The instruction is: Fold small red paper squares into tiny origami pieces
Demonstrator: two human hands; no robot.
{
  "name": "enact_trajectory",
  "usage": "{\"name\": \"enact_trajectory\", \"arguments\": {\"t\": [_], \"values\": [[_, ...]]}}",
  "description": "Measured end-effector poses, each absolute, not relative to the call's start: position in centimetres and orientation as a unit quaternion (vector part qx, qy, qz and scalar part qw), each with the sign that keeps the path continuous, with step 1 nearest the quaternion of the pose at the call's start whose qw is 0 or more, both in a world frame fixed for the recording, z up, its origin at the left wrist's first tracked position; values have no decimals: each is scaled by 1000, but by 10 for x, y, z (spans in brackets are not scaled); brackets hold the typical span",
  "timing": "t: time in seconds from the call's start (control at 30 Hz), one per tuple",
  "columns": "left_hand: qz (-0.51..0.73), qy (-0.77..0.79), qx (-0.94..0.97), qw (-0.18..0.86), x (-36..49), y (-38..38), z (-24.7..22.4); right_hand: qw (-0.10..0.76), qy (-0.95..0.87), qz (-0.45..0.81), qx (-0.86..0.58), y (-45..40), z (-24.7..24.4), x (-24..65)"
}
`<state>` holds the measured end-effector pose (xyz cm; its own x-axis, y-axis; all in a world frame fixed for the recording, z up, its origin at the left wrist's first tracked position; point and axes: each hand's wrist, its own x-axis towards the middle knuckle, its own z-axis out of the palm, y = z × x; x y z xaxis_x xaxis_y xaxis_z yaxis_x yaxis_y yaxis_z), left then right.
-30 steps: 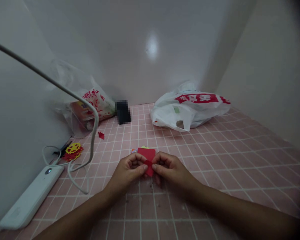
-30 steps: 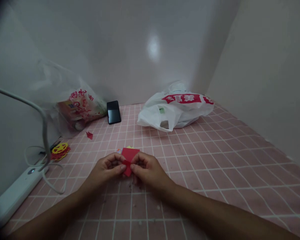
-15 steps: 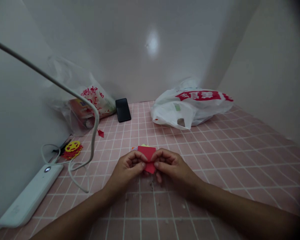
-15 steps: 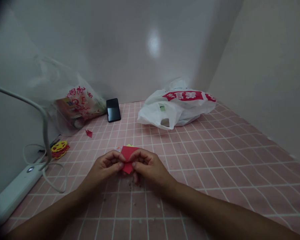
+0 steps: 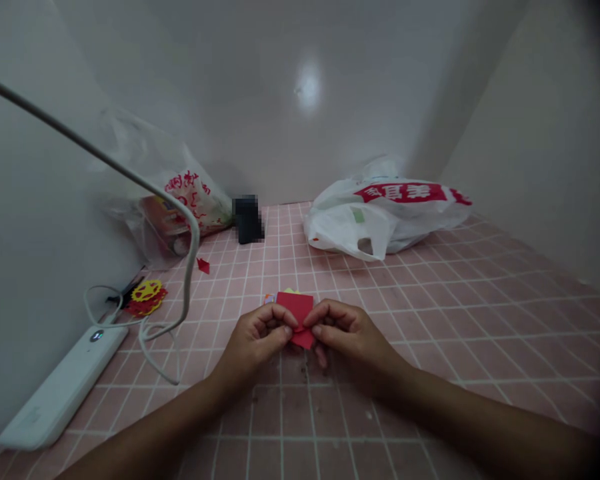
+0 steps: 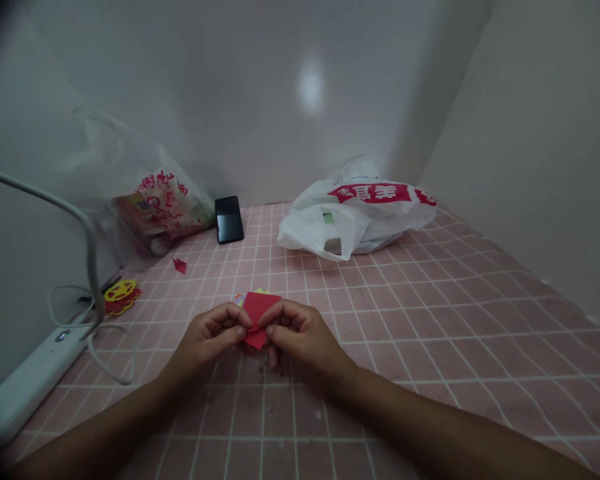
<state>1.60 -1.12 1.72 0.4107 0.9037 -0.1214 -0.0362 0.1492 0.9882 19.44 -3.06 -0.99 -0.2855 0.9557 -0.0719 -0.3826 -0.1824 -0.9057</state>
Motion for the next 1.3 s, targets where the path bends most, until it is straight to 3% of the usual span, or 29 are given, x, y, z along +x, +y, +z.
{"name": "enact_trajectory", "arguments": {"t": [0.23,0.47,1.3], "values": [[381,397,616,563,18,-14,17,481,-445,672,-345,-33,-6,195],[375,382,741,406,14,-19,15,480,-477,643,-358,-37,-6,193],[351,424,687,475,16,-16,11,454,-558,567,-401,-38,-9,195]]}}
